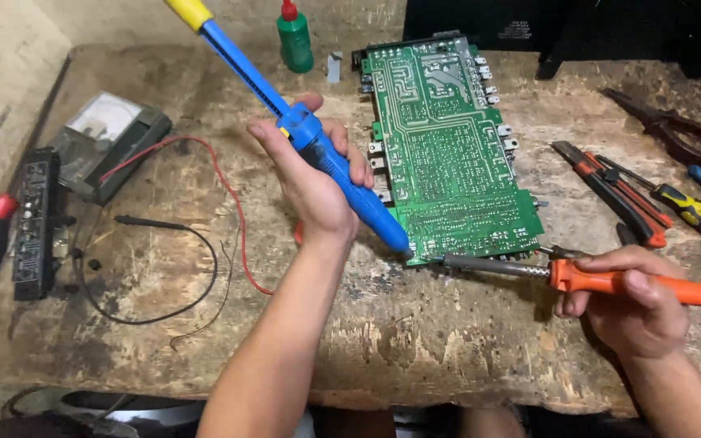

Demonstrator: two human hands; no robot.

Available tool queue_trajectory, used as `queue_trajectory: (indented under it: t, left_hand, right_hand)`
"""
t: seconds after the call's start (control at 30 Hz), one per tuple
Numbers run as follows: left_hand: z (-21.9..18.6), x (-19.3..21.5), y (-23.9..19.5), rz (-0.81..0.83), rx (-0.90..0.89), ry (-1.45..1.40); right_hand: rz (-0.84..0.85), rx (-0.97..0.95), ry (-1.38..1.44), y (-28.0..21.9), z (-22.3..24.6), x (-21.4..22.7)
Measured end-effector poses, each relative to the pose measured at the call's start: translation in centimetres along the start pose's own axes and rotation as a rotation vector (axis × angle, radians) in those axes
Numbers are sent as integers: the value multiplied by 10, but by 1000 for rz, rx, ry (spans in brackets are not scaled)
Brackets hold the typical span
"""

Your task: The person uses a soldering iron and a desoldering pump to remove solder from the pins of a green circuit board. They repeatedly heat the solder joints and use the pump to extract the molten solder.

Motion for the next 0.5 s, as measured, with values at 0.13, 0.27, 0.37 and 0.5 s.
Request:
queue_trajectory:
  t: [0.13,0.27,0.37,0.5]
  left_hand:
    - [6,1,-3,-1,55,-77]
    - [2,2,-1,-39,52,-98]
    - [2,6,2,-82,57,-85]
    - [1,5,1,-80,24,-70]
  right_hand:
    - [66,-4,-9,3,-1,-10]
    - [10,-37,-46,4,-5,-7]
    - [5,-51,-27,4,-6,-7]
    - [-18,-43,-48,3,-4,-6]
Point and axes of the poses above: each hand's wrist, its own y-axis towards the middle knuckle, its own x-axis out of the back of the hand, z = x × y, the point moved 7 cm from there along y, towards the middle knuckle, and after that the axes turned 8 degrees about -z, right-handed, at the moved point
